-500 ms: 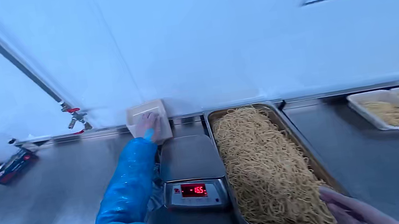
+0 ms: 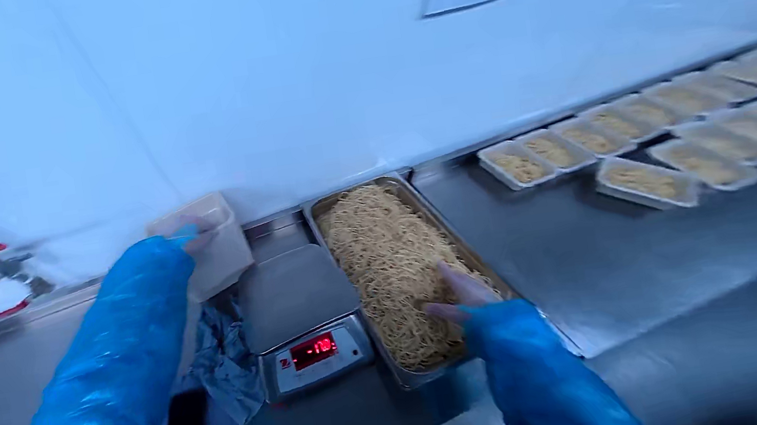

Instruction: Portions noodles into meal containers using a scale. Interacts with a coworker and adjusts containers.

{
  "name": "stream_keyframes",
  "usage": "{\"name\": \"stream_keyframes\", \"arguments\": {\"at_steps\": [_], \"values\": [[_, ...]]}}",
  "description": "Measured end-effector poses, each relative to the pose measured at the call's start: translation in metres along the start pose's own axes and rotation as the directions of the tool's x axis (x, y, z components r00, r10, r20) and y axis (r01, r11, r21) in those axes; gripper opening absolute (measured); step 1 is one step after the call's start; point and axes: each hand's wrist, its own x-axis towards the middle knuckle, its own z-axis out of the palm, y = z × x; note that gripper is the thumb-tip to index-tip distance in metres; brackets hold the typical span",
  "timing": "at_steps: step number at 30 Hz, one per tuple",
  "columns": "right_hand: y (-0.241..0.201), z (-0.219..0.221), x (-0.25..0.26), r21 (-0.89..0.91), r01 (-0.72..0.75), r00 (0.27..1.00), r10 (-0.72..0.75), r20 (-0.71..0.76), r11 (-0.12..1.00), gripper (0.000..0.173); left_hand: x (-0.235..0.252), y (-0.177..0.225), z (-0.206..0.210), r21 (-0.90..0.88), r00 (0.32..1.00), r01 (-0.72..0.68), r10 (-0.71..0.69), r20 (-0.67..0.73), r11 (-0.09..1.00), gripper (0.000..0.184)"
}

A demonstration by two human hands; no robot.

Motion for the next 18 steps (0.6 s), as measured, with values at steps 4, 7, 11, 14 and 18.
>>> {"name": "stream_keyframes", "arguments": {"at_steps": [4,7,11,14,18], "values": [[-0.028,0.044,0.026,-0.189,-0.132,0.991,0.124,-0.057,0.973,0.140,0.000,-0.007,0.000,0.000,0.994,-0.090,0.090,-0.057,0.996,0.031],[-0.036,0.036,0.031,-0.195,-0.126,0.992,0.121,-0.040,0.973,0.100,-0.006,-0.004,0.002,0.054,0.996,-0.068,0.071,-0.056,0.996,0.033],[-0.050,-0.019,0.014,-0.071,-0.102,0.995,0.102,0.002,0.992,0.064,-0.006,-0.002,0.001,0.238,0.993,0.003,0.025,-0.117,0.971,0.044],[-0.053,-0.047,0.008,-0.005,-0.036,0.990,0.035,-0.136,0.999,0.054,-0.008,0.001,0.002,0.291,0.976,-0.016,0.078,-0.202,0.957,0.052],[-0.054,-0.057,0.007,0.224,0.144,0.914,-0.043,-0.404,0.964,0.043,-0.007,0.007,0.002,0.220,0.966,0.008,0.049,-0.253,0.975,0.050]]}}
